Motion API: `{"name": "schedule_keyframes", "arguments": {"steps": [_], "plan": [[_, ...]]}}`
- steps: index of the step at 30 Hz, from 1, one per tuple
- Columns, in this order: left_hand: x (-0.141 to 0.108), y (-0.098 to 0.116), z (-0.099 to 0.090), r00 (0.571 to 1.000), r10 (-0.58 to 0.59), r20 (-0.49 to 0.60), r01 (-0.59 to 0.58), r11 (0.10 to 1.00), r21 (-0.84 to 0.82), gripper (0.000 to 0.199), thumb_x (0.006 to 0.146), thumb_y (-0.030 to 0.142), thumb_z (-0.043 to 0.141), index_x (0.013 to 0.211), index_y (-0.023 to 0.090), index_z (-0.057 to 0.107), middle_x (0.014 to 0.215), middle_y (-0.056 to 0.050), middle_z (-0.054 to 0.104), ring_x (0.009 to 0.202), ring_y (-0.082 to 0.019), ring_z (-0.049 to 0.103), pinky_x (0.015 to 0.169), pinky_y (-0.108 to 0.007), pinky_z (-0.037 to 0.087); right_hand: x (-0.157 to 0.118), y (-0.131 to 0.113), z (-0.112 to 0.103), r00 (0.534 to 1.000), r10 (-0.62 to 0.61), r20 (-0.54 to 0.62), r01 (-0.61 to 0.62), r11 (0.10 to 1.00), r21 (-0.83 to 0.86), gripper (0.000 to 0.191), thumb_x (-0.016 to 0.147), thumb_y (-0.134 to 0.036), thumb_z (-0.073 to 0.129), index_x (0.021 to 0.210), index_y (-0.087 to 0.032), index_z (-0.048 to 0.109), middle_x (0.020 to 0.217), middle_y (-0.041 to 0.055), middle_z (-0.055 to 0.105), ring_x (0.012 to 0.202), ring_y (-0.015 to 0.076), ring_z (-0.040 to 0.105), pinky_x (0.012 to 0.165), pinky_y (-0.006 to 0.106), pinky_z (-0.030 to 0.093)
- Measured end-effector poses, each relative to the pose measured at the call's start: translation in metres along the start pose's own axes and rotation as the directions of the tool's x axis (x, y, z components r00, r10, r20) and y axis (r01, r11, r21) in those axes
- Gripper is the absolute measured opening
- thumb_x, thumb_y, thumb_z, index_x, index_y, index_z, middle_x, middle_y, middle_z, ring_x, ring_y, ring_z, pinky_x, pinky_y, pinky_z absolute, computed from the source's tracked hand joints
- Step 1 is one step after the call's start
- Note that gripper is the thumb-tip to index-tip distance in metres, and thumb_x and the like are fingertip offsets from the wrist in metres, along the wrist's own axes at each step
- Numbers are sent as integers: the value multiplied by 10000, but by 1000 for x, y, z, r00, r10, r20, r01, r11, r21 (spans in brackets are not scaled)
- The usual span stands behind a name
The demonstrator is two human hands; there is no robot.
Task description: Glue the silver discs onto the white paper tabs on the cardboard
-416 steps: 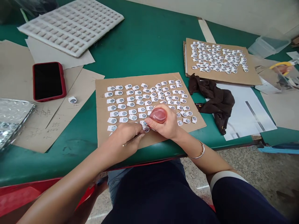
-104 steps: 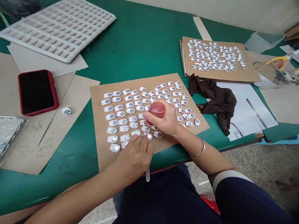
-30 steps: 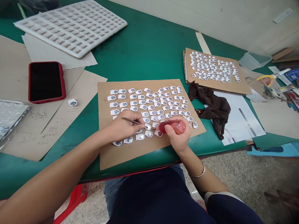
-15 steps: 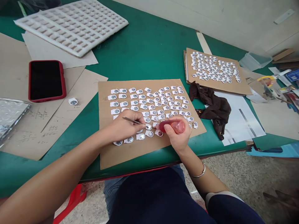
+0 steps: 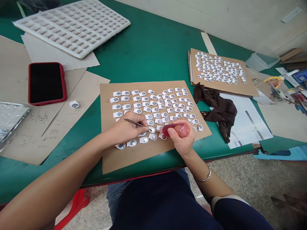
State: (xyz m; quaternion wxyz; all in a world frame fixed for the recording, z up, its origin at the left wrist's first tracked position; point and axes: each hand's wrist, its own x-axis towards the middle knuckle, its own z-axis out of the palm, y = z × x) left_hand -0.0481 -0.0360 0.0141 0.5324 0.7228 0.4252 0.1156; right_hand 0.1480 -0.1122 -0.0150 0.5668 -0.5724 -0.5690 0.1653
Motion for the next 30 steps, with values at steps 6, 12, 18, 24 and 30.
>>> {"name": "schedule_keyframes", "arguments": {"steps": [6, 12, 18, 24, 30], "plan": [[0, 2, 0, 1000, 16, -7, -16, 1000, 12, 127, 729, 274, 563, 687, 169, 623, 642, -30, 627, 588, -133, 544, 516, -230, 401, 0, 0, 0, 1000, 8, 12, -8, 1000, 1, 238, 672, -329, 680, 837, -214, 553, 749, 11, 600, 734, 170, 595, 688, 339, 490], [1, 4, 0, 1000, -27, -3, 27, 1000, -1, 124, 724, 279, 568, 687, 172, 619, 611, -21, 615, 529, -124, 522, 467, -225, 379, 0, 0, 0, 999, 30, 12, -30, 999, 23, 237, 665, -317, 692, 834, -213, 561, 741, 6, 605, 717, 162, 596, 682, 326, 487], [1, 5, 0, 1000, -12, -8, 12, 1000, 15, 118, 721, 266, 568, 683, 167, 621, 609, -23, 614, 535, -122, 512, 470, -223, 372, 0, 2, -2, 998, 60, -7, -59, 998, 17, 238, 666, -340, 684, 824, -214, 559, 750, 11, 600, 727, 172, 597, 697, 344, 492], [1, 5, -1, 1000, -10, -6, 10, 1000, 7, 112, 718, 248, 571, 676, 156, 620, 608, -24, 615, 547, -118, 517, 486, -218, 385, -1, 7, -1, 991, 93, -91, -74, 978, 196, 239, 681, -366, 658, 822, -205, 552, 760, 22, 571, 689, 168, 586, 622, 334, 506], [0, 5, -2, 1000, -23, 13, 23, 1000, 6, 127, 721, 264, 568, 689, 155, 623, 628, -21, 620, 561, -117, 528, 491, -214, 390, 1, 2, 0, 993, 114, -6, -113, 988, 109, 214, 666, -310, 685, 812, -199, 575, 731, 5, 602, 691, 160, 602, 657, 315, 491]]}}
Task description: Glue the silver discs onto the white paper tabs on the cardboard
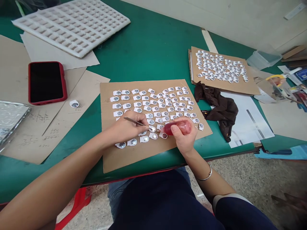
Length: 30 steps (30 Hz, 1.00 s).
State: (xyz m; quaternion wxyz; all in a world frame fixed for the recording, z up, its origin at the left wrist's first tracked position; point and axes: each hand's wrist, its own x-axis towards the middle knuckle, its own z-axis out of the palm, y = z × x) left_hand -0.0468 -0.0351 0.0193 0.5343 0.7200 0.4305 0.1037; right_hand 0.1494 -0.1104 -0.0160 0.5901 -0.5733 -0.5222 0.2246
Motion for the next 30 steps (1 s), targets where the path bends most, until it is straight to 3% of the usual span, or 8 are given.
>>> {"name": "schedule_keyframes", "arguments": {"steps": [8, 30], "plan": [[1, -2, 1, 1000, 22, -15, -22, 1000, -3, 121, 721, 255, 566, 686, 157, 629, 640, -20, 631, 587, -119, 534, 519, -217, 397, -2, 5, -1, 999, 28, 26, -26, 996, -87, 234, 680, -346, 669, 838, -209, 564, 771, 16, 613, 721, 174, 603, 696, 350, 497], [1, -1, 1, 998, 53, -25, -53, 999, -3, 116, 717, 239, 574, 677, 148, 633, 631, -22, 630, 577, -115, 539, 513, -219, 401, -1, 2, 0, 999, 28, 37, -26, 998, -61, 221, 688, -348, 672, 824, -205, 573, 756, 14, 620, 705, 164, 600, 681, 329, 483]]}}
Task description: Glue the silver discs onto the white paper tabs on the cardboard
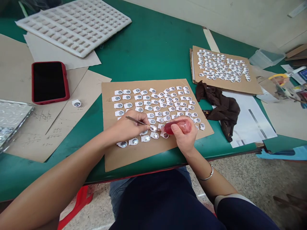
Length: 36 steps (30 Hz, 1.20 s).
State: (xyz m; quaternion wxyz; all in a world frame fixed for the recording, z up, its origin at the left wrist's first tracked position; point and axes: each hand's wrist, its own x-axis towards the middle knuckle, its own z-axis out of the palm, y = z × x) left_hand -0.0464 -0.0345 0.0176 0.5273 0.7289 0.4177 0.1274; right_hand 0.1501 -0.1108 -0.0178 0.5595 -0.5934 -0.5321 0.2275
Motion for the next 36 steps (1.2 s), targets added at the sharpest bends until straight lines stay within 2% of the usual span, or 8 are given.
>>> {"name": "schedule_keyframes", "arguments": {"steps": [9, 36], "plan": [[0, 1, 0, 1000, -13, -2, 13, 1000, 8, 115, 713, 243, 577, 675, 149, 632, 635, -23, 632, 581, -114, 539, 516, -218, 402, -1, 0, 1, 1000, -6, 7, 6, 1000, 23, 207, 685, -313, 681, 828, -204, 580, 758, 13, 616, 712, 163, 598, 686, 327, 476], [0, -1, 1, 1000, -2, -3, 2, 1000, -3, 128, 718, 255, 573, 691, 144, 630, 645, -28, 631, 588, -117, 539, 513, -213, 397, -3, 3, 4, 1000, -6, 23, 6, 1000, 8, 262, 679, -372, 677, 849, -212, 558, 781, 20, 615, 727, 176, 604, 708, 361, 495]]}}
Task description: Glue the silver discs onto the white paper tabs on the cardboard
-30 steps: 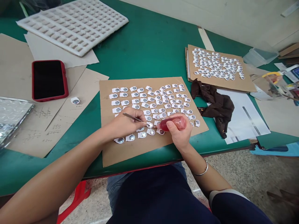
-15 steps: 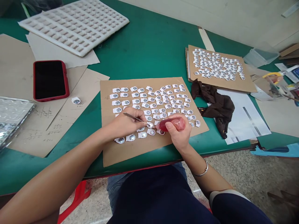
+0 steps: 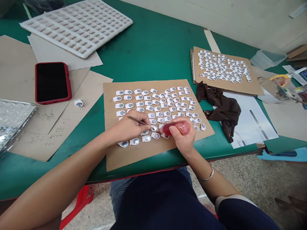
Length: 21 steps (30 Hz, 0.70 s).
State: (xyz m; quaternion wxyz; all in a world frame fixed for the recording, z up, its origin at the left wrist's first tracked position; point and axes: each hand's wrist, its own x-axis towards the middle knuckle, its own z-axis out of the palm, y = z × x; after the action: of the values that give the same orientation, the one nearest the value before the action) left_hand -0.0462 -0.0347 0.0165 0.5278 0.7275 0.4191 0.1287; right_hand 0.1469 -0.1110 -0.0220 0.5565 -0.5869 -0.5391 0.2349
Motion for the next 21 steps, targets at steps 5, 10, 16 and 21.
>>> {"name": "schedule_keyframes", "arguments": {"steps": [5, 10, 16, 21], "plan": [[0, -2, 0, 1000, 10, -1, -10, 1000, 5, 123, 720, 257, 574, 692, 150, 629, 643, -24, 630, 583, -115, 535, 515, -216, 395, -2, -1, 2, 1000, 8, 8, -8, 999, 38, 251, 673, -351, 687, 843, -214, 563, 778, 13, 612, 714, 169, 607, 696, 356, 501], [-1, -1, 2, 1000, 12, -10, -12, 1000, 7, 132, 729, 266, 571, 691, 152, 627, 636, -21, 628, 573, -114, 538, 513, -217, 401, 3, -3, -2, 995, 90, -36, -82, 980, 182, 282, 701, -419, 642, 858, -218, 521, 786, 8, 596, 656, 160, 628, 578, 318, 514], [-9, 10, 0, 991, 41, -124, -36, 999, 37, 103, 728, 252, 588, 717, 161, 635, 685, -14, 653, 613, -120, 572, 535, -212, 419, 64, -29, -27, 964, 247, -101, -199, 917, 346, 299, 831, -526, 403, 916, -246, 462, 676, 1, 571, 564, 161, 638, 362, 224, 374], [-10, 3, 3, 956, 135, -261, -77, 972, 223, 139, 771, 284, 555, 789, 179, 643, 755, -19, 672, 693, -143, 590, 592, -237, 425, 110, -49, -19, 961, 207, 185, -264, 888, 377, 245, 812, -473, 462, 842, -231, 485, 791, 3, 627, 695, 149, 640, 437, 226, 416]]}}
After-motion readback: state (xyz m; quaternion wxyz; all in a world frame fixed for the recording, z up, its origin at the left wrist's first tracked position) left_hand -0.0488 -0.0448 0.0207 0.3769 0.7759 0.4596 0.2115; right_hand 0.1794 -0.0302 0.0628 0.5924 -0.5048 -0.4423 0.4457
